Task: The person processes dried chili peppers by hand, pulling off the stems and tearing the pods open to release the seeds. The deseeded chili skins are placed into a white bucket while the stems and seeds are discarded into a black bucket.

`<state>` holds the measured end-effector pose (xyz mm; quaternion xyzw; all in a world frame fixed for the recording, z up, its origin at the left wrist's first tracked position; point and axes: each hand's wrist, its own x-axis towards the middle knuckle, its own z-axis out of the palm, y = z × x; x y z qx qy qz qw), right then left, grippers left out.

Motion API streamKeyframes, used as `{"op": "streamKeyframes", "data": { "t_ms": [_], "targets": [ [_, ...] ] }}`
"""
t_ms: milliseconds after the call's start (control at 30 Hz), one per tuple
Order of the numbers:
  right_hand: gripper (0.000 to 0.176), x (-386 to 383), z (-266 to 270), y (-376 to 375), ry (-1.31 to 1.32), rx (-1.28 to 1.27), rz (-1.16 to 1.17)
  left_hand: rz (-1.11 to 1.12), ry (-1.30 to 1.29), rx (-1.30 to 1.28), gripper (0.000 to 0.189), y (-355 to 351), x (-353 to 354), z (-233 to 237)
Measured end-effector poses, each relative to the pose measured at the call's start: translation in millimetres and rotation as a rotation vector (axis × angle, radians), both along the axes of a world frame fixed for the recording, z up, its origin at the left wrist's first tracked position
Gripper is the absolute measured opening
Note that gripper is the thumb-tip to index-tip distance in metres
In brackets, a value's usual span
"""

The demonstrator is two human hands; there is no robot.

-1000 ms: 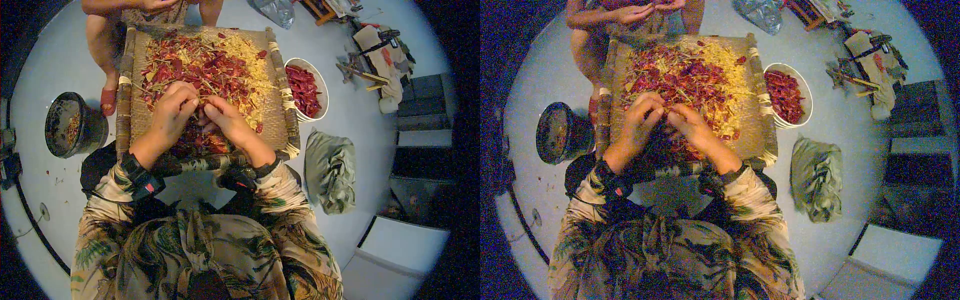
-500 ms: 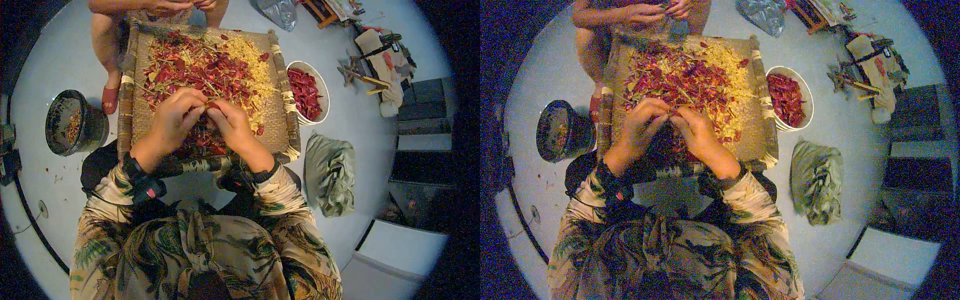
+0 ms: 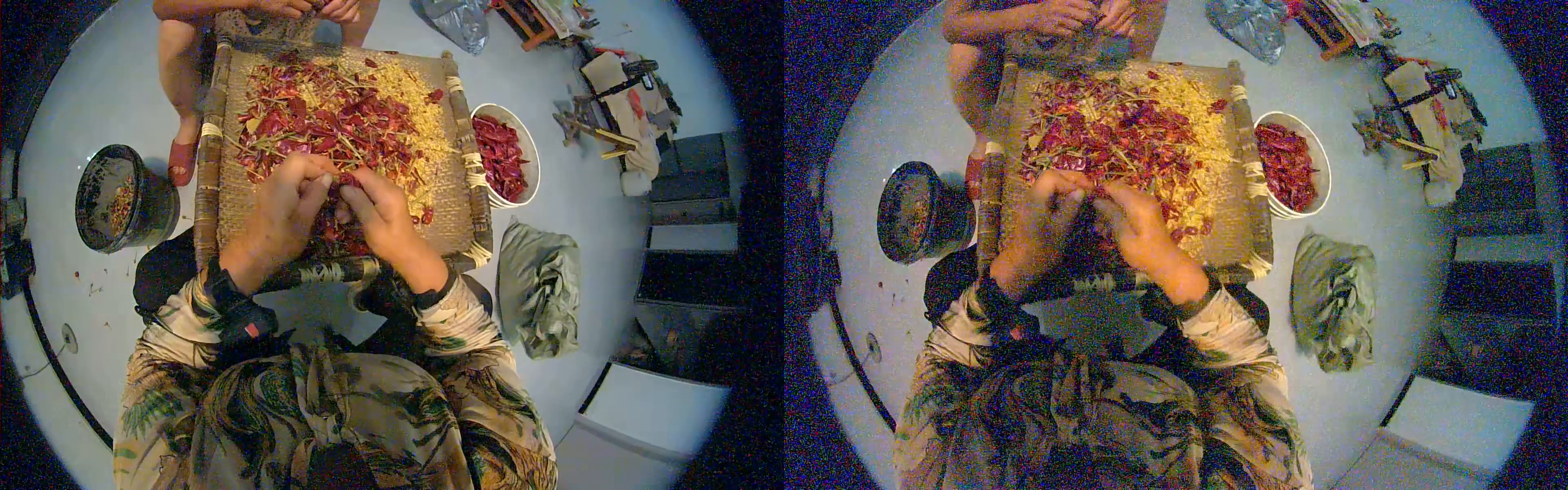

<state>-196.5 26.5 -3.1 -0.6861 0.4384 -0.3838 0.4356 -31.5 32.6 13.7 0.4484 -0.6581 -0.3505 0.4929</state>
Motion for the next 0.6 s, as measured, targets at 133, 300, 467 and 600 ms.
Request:
{"op": "streamKeyframes", "data": {
  "t_ms": [133,300,467,600],
  "targets": [
    [0.016,2,3,1,0.087,-0.152,0.01,-0.039,0.239,0.169,0.005,2,-2,6],
    [0.015,2,10,-1,0.21,-0.298,0.04,-0.027,0.37,0.38,0.005,-4,0,-4],
    [0.013,2,9,0,0.209,-0.449,0.048,-0.129,0.691,0.735,0.007,-11,7,-2],
    [0.014,1,8,1,0.202,-0.412,0.094,-0.225,0.839,0.866,0.004,-14,15,-7]
  ]
}}
